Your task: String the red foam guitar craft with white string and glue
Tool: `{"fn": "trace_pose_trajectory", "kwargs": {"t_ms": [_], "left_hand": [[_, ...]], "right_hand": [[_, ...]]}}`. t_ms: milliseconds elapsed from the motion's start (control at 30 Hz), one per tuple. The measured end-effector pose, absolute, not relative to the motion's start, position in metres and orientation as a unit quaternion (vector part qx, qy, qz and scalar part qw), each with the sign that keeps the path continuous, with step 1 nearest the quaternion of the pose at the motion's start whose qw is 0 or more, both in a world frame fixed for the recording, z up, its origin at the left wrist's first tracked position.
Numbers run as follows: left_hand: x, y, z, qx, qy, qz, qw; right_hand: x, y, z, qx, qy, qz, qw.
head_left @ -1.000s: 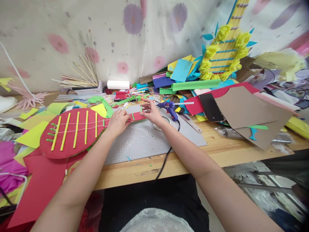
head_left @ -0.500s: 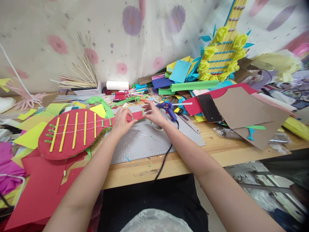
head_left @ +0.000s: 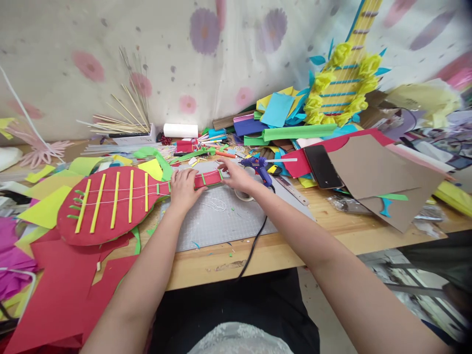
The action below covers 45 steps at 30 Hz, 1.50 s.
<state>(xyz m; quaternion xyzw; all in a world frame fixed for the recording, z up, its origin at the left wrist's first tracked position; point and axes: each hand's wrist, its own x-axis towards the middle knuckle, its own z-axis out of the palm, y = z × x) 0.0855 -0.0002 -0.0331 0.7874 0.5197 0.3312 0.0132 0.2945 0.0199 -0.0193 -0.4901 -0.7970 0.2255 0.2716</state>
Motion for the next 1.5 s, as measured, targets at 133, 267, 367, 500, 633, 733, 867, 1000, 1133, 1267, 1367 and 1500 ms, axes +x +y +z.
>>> {"fn": "trace_pose_trajectory", "kwargs": {"t_ms": [133, 267, 367, 500, 633, 733, 867, 1000, 1133, 1267, 1367, 1500], "left_hand": [[0.083, 0.004, -0.039, 0.779, 0.527, 0.335, 0.042], [0.084, 0.005, -0.043, 0.782, 0.523, 0.337, 0.039], [0.086, 0.004, -0.042, 0.789, 0.522, 0.323, 0.031], [0.080, 0.001, -0.030, 0.793, 0.519, 0.318, 0.011], [0.051, 0.001, -0.008, 0.752, 0.554, 0.357, -0.010], [0.021, 0.002, 0.005, 0.790, 0.546, 0.276, 0.032], [-0.009, -0.001, 0.012, 0.842, 0.523, 0.110, 0.070], [-0.018, -0.005, 0.011, 0.853, 0.521, 0.037, 0.018], [-0.014, -0.006, 0.009, 0.862, 0.506, 0.037, -0.004], [-0.006, -0.005, 0.008, 0.867, 0.491, 0.075, 0.042], [0.003, -0.007, 0.008, 0.860, 0.496, 0.106, 0.062], [0.018, -0.012, 0.007, 0.840, 0.524, 0.121, 0.073]], "right_hand": [[0.297, 0.022, -0.014, -0.464, -0.835, 0.181, 0.233], [0.294, 0.024, -0.012, -0.456, -0.847, 0.164, 0.219], [0.292, 0.024, -0.010, -0.457, -0.844, 0.178, 0.216], [0.292, 0.024, -0.010, -0.473, -0.825, 0.202, 0.232], [0.292, 0.022, -0.017, -0.496, -0.780, 0.250, 0.288], [0.290, 0.021, -0.025, -0.503, -0.738, 0.295, 0.341], [0.287, 0.021, -0.038, -0.478, -0.701, 0.352, 0.394], [0.286, 0.020, -0.047, -0.465, -0.672, 0.389, 0.425], [0.286, 0.017, -0.049, -0.457, -0.673, 0.391, 0.431], [0.286, 0.014, -0.051, -0.443, -0.681, 0.391, 0.432], [0.287, 0.014, -0.053, -0.439, -0.681, 0.392, 0.435], [0.287, 0.014, -0.054, -0.432, -0.682, 0.394, 0.439]]}}
